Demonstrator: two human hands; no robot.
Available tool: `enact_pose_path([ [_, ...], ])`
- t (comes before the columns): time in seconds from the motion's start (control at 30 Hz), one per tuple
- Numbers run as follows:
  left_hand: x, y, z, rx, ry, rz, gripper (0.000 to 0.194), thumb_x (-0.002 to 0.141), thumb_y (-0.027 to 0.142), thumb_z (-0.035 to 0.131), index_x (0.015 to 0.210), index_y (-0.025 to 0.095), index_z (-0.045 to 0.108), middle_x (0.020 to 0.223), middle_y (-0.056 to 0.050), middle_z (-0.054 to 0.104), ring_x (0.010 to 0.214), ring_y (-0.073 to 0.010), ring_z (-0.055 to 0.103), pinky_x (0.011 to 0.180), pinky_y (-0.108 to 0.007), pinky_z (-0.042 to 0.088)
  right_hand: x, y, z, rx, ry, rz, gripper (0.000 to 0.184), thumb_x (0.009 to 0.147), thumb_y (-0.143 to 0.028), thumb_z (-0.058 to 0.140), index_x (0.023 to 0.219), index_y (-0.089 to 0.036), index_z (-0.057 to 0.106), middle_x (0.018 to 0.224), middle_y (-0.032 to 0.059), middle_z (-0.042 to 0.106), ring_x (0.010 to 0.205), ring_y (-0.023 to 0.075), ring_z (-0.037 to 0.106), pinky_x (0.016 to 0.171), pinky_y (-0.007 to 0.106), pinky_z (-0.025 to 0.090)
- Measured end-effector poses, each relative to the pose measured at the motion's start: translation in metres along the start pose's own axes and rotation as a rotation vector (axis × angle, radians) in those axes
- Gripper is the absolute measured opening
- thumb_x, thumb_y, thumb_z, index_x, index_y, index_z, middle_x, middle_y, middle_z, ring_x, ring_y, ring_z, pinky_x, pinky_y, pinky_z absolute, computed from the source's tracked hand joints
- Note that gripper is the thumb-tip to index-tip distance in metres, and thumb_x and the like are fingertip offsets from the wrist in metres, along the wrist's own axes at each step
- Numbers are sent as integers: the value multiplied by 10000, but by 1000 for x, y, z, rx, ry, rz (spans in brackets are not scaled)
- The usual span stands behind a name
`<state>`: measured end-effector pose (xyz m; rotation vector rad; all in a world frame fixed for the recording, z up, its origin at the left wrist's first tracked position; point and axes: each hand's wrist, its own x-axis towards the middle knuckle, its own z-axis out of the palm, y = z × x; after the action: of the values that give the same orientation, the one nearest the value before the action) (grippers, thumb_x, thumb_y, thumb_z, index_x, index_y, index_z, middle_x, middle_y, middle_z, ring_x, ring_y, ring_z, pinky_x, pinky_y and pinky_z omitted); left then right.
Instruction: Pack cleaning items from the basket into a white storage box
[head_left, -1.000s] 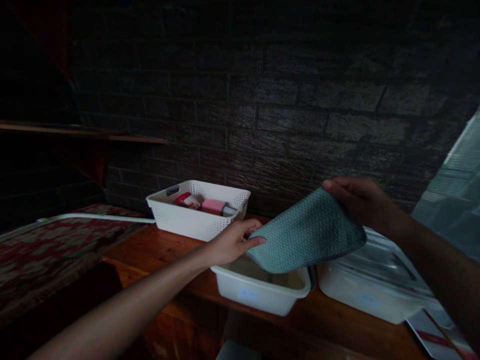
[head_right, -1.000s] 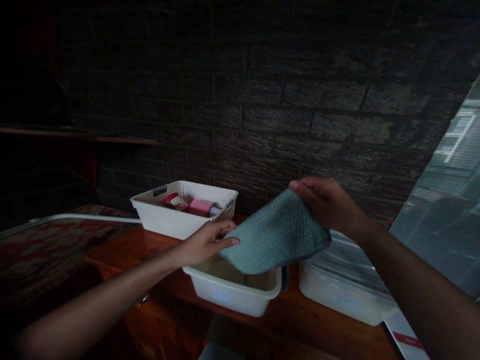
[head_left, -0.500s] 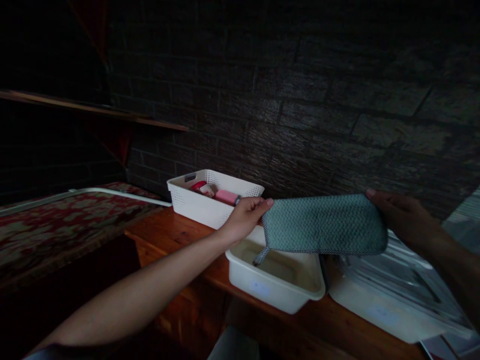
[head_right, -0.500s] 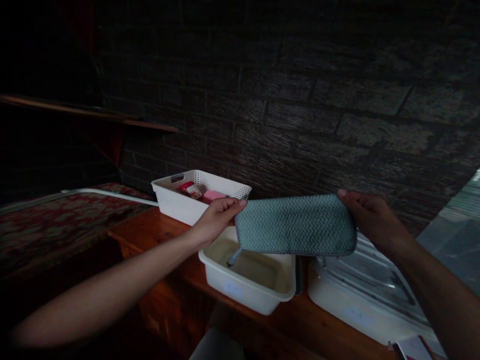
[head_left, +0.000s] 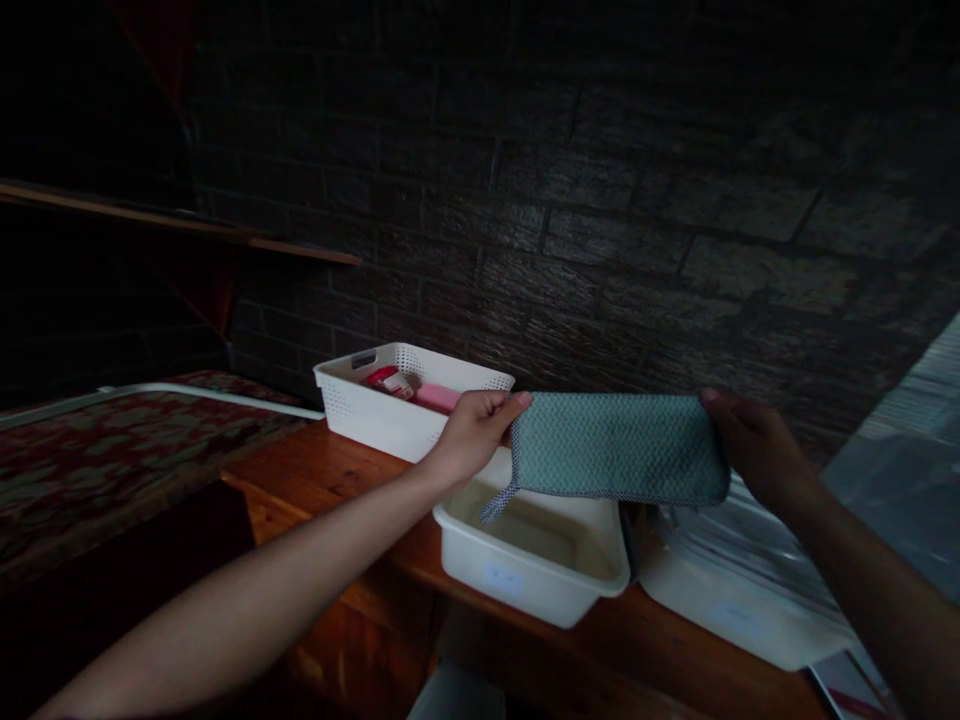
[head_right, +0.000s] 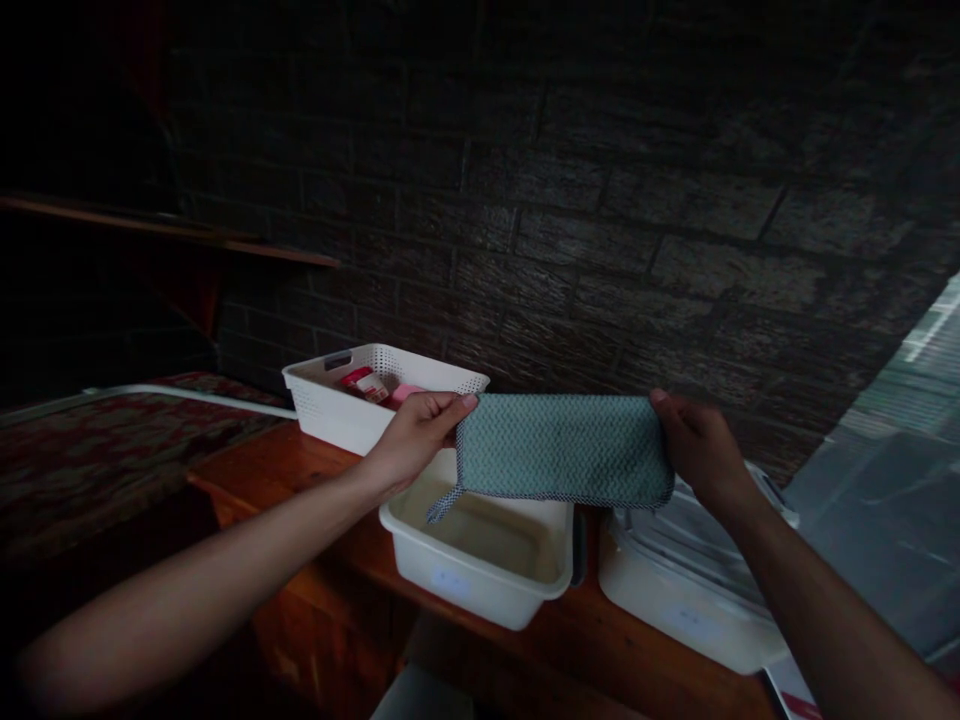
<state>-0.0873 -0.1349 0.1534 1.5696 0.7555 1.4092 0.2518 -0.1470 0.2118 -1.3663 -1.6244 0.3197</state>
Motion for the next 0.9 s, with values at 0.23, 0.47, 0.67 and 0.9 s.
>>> enact_pose_path([
  [0.23, 5, 5, 3, 246, 95, 193, 423, 960, 452, 556, 653, 167, 496, 621, 39, 394, 586, -100, 378, 537, -230, 289, 2, 21, 9, -61, 178, -83, 539, 899, -651, 501, 611, -197, 455, 596, -16, 372, 582, 142, 353, 543, 278, 298],
  [0.47, 29, 0, 1, 284, 203, 92, 412, 946, 522, 530, 716, 181, 550, 589, 36, 460, 532, -111, 404, 479, -223, 283, 1, 20, 16, -89, 260, -123, 525, 951, -625, 448, 655, -192, 458, 638, -12, 424, 644, 150, 389, 594, 275, 299],
  [0.67, 43, -8, 3, 198, 194, 18, 479, 894, 589, 570, 653, 177, 543, 595, 8, 532, 544, -127, 447, 496, -231, 297, 3, 29, 26, -10, 158, -32, 567, 939, -674, 423, 646, -195, 503, 595, -16, 415, 570, 143, 382, 522, 272, 305],
  [0.9, 16, -11, 7, 84, 42, 22, 418, 930, 560, 537, 802, 165, 582, 739, -13, 581, 677, -154, 515, 596, -252, 393, 1, 41, 23, -7, 161, -9, 565, 894, -676, 502, 599, -194, 478, 557, -21, 367, 561, 137, 335, 506, 269, 265],
])
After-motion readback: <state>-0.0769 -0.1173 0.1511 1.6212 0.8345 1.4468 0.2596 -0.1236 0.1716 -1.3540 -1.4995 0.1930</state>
